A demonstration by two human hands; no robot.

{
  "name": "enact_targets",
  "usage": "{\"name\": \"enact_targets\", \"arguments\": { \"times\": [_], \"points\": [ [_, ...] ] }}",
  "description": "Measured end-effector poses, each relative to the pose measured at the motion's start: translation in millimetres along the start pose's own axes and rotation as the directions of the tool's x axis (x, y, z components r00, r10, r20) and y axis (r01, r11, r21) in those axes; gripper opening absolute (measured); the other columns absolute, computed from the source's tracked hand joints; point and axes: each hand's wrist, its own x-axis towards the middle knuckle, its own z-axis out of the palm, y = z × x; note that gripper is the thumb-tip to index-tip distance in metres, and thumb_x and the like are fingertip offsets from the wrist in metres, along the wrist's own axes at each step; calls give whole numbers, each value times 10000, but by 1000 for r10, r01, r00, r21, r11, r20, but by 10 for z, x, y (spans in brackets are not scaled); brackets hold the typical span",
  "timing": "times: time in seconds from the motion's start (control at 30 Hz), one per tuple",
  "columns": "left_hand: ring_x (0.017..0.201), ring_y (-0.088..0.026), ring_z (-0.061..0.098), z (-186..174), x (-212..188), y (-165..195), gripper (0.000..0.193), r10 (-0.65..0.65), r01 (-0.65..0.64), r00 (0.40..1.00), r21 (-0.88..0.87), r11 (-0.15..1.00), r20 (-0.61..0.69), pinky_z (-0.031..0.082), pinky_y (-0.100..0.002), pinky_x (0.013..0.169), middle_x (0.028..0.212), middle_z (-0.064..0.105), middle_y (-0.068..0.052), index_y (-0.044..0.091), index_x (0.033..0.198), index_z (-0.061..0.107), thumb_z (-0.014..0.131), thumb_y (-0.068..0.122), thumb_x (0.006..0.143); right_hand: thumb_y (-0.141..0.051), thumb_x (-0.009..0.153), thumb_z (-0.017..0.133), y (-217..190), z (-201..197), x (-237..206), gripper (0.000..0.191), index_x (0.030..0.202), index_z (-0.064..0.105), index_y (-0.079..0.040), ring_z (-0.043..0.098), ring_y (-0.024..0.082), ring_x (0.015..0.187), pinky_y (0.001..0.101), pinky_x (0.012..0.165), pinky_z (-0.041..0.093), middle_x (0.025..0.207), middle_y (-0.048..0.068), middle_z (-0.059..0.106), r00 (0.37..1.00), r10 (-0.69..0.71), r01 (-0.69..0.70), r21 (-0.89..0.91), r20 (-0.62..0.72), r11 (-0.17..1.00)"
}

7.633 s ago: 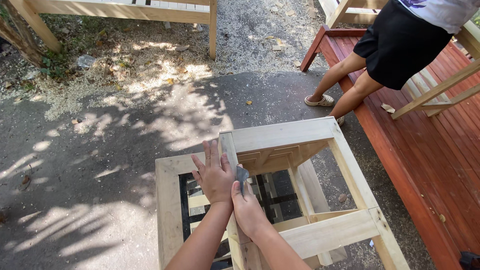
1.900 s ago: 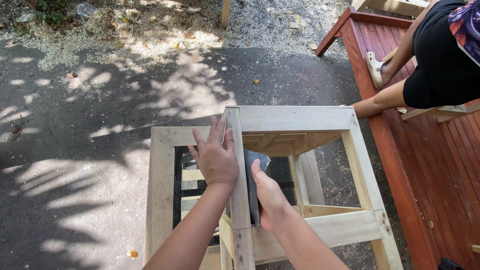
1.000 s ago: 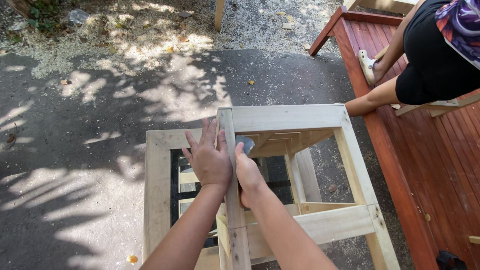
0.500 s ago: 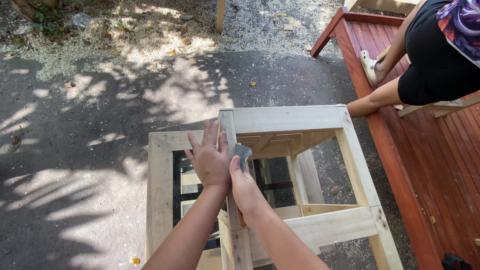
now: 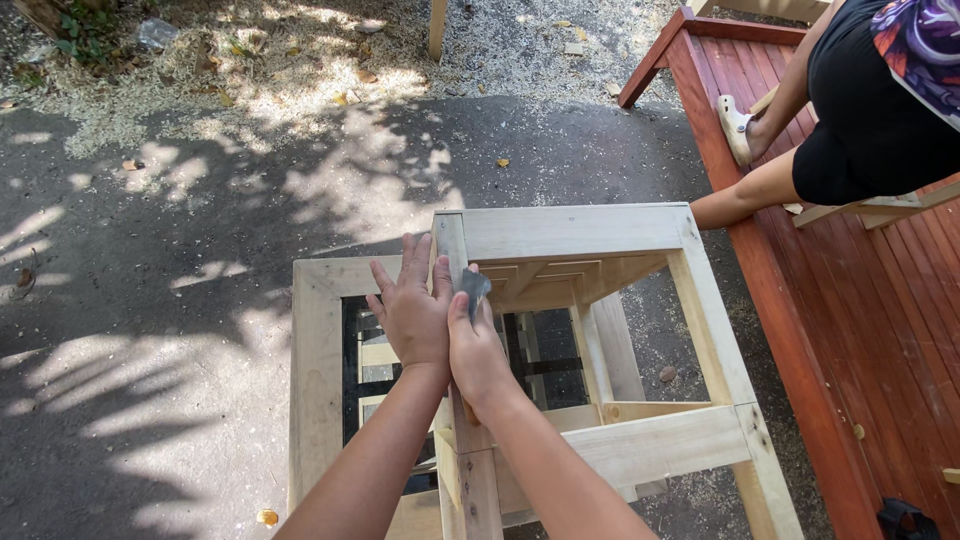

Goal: The person sands the top edges and side rails of a wooden stool frame using a sanding block. The person moves the sanding block back and forth along the wood surfaces to smooth them. The stool frame remains stationary on the ground during the task.

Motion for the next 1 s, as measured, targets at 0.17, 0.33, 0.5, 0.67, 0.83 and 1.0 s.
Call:
{"name": "enact_targets", "arguments": {
  "times": [0.17, 0.33, 0.5, 0.67, 0.83, 1.0],
  "points": [
    [1558, -377, 163, 45, 34, 9, 538, -40, 43, 998, -74, 996, 47, 105, -636, 1235, 1629, 384, 125, 412, 1488, 504, 461, 602, 986, -467, 1058, 312, 63, -52, -142, 722, 1630, 78, -94, 20, 382, 1566, 480, 1216, 145, 1722, 206, 31, 993, -117, 72, -665, -24, 744],
    [1527, -431, -26, -200, 285, -35, 870, -175, 211, 935, -87, 974, 308, 50, -657, 1192, 1695, 83, -50, 357, 1623, 178, 543, 688, 905, -447, 1063, 323, 394, -57, -433, 742, 1573, 119, 54, -30, 441, 1544, 567, 1227, 36, 1663, 292, 4, 897, -367, 321, -934, 246, 158],
    [1567, -392, -100, -763, 544, -447, 817, -396, 454, 868, -156, 877, 299, 19, -624, 1236, 1723, 39, -17, 297, 1636, 65, 424, 631, 982, -477, 1037, 247, 311, 161, 133, 731, 1562, 103, 12, -62, 419, 1521, 532, 1207, 3, 1632, 303, -45, 887, -391, 262, -965, 246, -14],
    [1578, -377, -52, -927, 563, -726, 803, -362, 388, 904, -81, 918, 226, 7, -572, 1263, 1725, 115, -4, 283, 1636, 112, 498, 530, 976, -459, 1042, 210, -272, 297, 937, 730, 1608, 58, -23, -90, 376, 1555, 468, 1240, -19, 1670, 261, -85, 984, -131, 131, -990, 123, 55],
    [1580, -376, -34, -738, 533, -701, 796, -323, 348, 916, -70, 935, 236, 21, -552, 1260, 1712, 156, -36, 268, 1631, 160, 563, 442, 967, -421, 1034, 282, -151, 152, 632, 741, 1576, 98, 49, -48, 402, 1540, 473, 1219, 4, 1650, 288, -35, 925, -282, 271, -962, 252, 27],
    [1579, -386, -13, -685, 619, -642, 781, -239, 257, 944, -52, 965, 227, 30, -554, 1255, 1705, 197, -49, 247, 1624, 187, 574, 397, 962, -378, 976, 455, 477, -192, -632, 768, 1511, 235, 128, 20, 475, 1507, 529, 1174, 76, 1611, 361, 40, 816, -382, 479, -877, 433, 29]
  ]
}}
